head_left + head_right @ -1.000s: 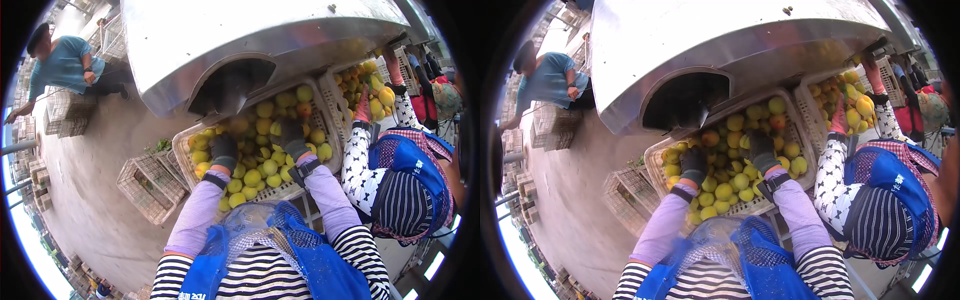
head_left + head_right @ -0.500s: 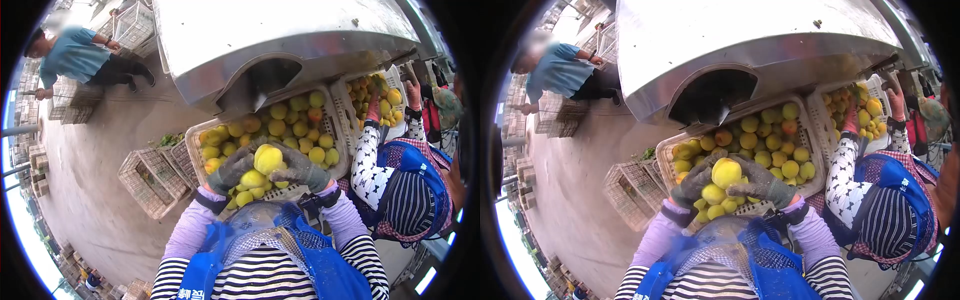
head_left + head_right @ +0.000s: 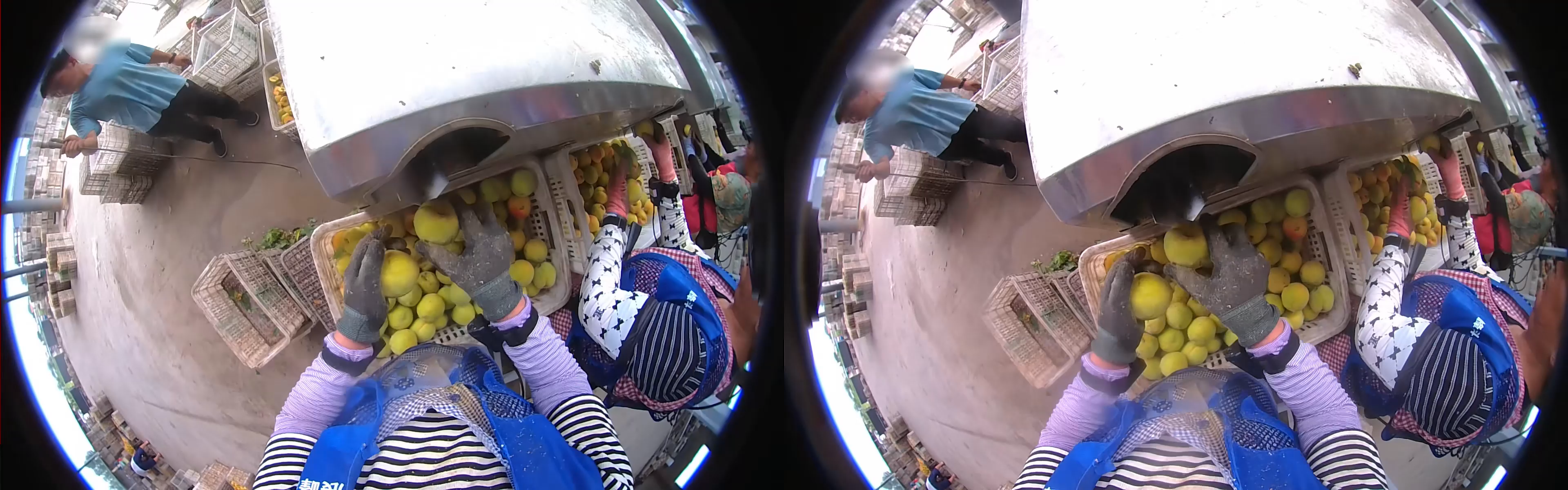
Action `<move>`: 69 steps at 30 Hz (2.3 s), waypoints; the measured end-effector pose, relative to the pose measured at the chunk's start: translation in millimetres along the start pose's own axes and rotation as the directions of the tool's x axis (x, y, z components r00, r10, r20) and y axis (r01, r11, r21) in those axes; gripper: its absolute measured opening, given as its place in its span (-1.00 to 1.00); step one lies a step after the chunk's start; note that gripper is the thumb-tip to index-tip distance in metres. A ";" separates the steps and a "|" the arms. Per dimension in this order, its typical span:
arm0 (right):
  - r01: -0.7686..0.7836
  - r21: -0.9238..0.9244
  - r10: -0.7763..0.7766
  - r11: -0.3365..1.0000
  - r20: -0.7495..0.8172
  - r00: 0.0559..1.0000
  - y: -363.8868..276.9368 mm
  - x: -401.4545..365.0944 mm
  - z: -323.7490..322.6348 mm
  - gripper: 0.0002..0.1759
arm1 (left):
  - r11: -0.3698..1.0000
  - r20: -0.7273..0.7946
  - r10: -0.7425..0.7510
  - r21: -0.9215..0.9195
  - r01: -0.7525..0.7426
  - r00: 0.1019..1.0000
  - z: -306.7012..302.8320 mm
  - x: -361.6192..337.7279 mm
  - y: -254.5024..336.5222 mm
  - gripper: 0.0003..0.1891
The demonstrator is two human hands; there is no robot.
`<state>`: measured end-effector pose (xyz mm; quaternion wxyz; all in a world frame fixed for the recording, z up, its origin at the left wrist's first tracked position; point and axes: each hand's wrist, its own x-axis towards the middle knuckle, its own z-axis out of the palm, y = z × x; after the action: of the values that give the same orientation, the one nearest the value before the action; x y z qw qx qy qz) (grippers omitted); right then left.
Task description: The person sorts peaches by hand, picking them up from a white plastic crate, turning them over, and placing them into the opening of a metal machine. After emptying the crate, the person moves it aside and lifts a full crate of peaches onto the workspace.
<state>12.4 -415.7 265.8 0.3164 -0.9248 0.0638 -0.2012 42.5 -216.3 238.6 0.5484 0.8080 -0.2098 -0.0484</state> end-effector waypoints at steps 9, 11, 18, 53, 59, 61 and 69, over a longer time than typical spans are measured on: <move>-0.063 0.050 0.049 0.997 0.245 0.968 22.7 83.6 32.0 -0.18 | -0.030 0.343 -0.517 -0.923 0.384 0.784 7.1 4.8 -2.2 -0.46; 0.064 0.143 -0.089 0.988 0.174 0.981 16.0 55.8 13.6 -0.09 | -0.146 0.417 -0.509 -0.904 0.402 0.753 7.3 4.2 -5.3 -0.48; -0.103 0.236 0.015 0.966 0.350 0.937 -26.4 -22.2 1.5 0.16 | 0.147 0.382 -0.331 -0.882 0.447 0.863 11.9 -0.7 5.6 -0.44; 0.168 -0.426 0.247 0.889 0.756 0.607 106.8 -160.9 78.8 -0.29 | 0.570 0.698 -0.474 0.708 -0.417 0.537 92.5 -79.6 -97.0 -0.48; -0.346 0.247 0.117 0.905 0.637 0.762 100.0 -155.1 37.3 -0.16 | 0.790 0.652 -0.391 -0.123 0.600 0.649 44.1 -65.2 -99.2 -0.63; -0.462 0.583 0.129 0.668 0.521 0.844 71.3 -145.5 16.4 -0.14 | 0.325 0.730 -0.383 -0.467 0.823 0.566 23.8 -63.6 -72.4 -0.60; -0.186 0.545 0.046 0.817 0.260 0.965 25.0 -114.4 -17.6 -0.12 | 0.781 0.523 -0.295 -0.350 0.517 0.800 20.5 -52.7 13.1 -0.38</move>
<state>-98.8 -417.3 225.3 0.5928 -0.8011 0.0204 -0.0805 -15.4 -217.4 234.4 0.6428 0.6412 -0.1251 -0.4000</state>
